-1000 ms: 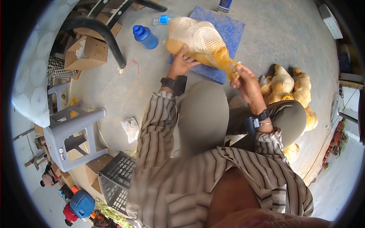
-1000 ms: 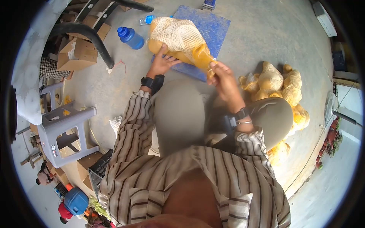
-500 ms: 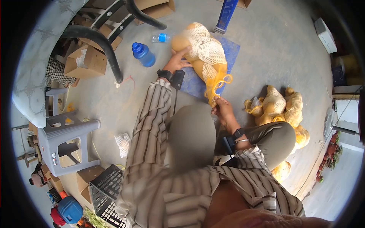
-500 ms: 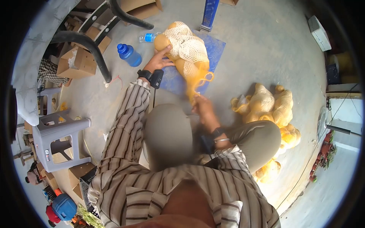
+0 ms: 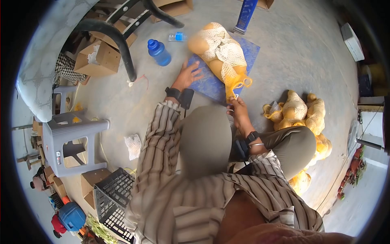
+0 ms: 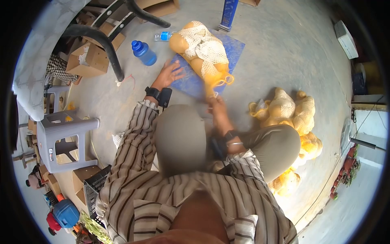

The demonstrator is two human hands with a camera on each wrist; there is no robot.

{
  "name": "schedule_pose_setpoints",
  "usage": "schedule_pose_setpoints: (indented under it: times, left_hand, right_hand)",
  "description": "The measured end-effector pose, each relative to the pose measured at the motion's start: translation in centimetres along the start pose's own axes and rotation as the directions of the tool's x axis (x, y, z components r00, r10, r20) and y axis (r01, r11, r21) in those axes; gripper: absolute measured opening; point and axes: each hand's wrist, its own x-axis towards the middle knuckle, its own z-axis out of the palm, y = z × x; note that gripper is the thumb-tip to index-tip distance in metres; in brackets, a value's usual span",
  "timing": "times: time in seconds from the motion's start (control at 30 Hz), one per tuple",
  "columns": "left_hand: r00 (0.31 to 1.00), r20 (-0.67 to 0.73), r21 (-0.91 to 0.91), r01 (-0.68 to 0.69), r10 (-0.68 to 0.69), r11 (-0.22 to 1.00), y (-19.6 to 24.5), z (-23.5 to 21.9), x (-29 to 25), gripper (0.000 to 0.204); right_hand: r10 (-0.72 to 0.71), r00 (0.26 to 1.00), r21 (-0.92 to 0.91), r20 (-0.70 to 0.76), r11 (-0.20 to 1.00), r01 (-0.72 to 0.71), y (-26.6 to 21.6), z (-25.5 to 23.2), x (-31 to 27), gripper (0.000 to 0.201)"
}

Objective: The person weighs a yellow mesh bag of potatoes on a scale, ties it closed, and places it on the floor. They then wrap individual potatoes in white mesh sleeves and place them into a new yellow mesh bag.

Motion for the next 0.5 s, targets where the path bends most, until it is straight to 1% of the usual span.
schedule_pose_setpoints:
  times: [0.07, 0.1, 0.17, 0.2, 0.23, 0.27, 0.3, 0.33, 0.37, 0.4, 0.43, 0.47, 0.5]
  left_hand:
    - [1.0, 0.02, -0.011, -0.005, 0.005, 1.0, -0.9, -1.4, -1.6, 0.099]
    - [1.0, 0.026, -0.056, -0.01, 0.012, 0.998, -1.7, -2.6, -2.3, 0.089]
    - [0.998, 0.036, -0.134, -0.041, 0.046, 0.99, -3.5, -5.5, -4.6, 0.065]
    - [0.996, 0.049, -0.167, -0.07, 0.079, 0.983, -4.4, -6.3, -6.4, 0.052]
    - [0.975, 0.034, 0.092, -0.222, 0.22, 0.971, -4.1, -4.5, -10.2, 0.029]
    - [0.953, 0.215, 0.144, -0.248, 0.214, 0.958, -5.8, -8.5, -9.9, 0.024]
    - [0.969, 0.231, -0.254, -0.028, 0.089, 0.967, -9.5, -13.9, -7.7, 0.022]
    - [0.979, 0.2, -0.278, 0.016, 0.041, 0.961, -10.3, -15.3, -9.2, 0.026]
    - [0.994, -0.085, -0.131, -0.076, 0.065, 0.988, -8.4, -11.7, -14.0, 0.033]
    - [0.991, -0.105, -0.123, -0.098, 0.085, 0.988, -8.8, -12.2, -15.6, 0.042]
    - [0.979, -0.2, -0.144, -0.08, 0.05, 0.986, -9.1, -12.4, -17.3, 0.045]
    - [0.955, -0.295, -0.171, -0.06, 0.007, 0.983, -9.5, -12.6, -18.8, 0.048]
    - [0.949, -0.314, -0.175, -0.071, 0.013, 0.982, -10.2, -13.1, -20.0, 0.049]
  right_hand:
    - [-0.035, 0.997, -0.009, -0.075, 0.999, 0.034, -0.1, -0.1, 0.0, 0.017]
    - [-0.036, 0.997, -0.01, -0.071, 0.999, 0.035, 0.2, -0.5, 0.1, 0.017]
    - [-0.092, 0.993, -0.031, -0.08, 0.995, 0.09, 0.4, -1.4, 0.7, 0.024]
    - [-0.08, 0.993, -0.033, -0.084, 0.996, 0.077, 0.5, -1.7, 0.8, 0.029]
    - [-0.08, 0.993, -0.036, -0.085, 0.996, 0.077, 0.9, -2.2, 0.8, 0.034]
    - [-0.07, 0.994, -0.039, -0.09, 0.997, 0.066, 1.7, -3.1, 1.4, 0.042]
    - [-0.051, 0.993, -0.018, -0.11, 0.999, 0.049, 2.1, -3.5, 1.4, 0.045]
    - [-0.045, 0.993, 0.02, -0.113, 0.999, 0.047, 1.5, -3.1, 0.2, 0.046]
    - [-0.017, 0.994, 0.066, -0.105, 0.998, 0.024, 1.6, -3.2, -0.1, 0.045]
    - [-0.019, 0.997, 0.105, -0.074, 0.994, 0.027, 2.3, -3.7, -0.1, 0.043]
    - [-0.008, 0.998, 0.12, -0.069, 0.993, 0.016, 2.4, -3.8, -0.6, 0.039]
    - [0.03, 0.997, 0.13, -0.074, 0.991, -0.02, 4.2, -4.8, 0.5, 0.039]
    - [0.058, 0.997, 0.1, -0.042, 0.994, -0.053, 5.1, -5.4, 0.8, 0.042]
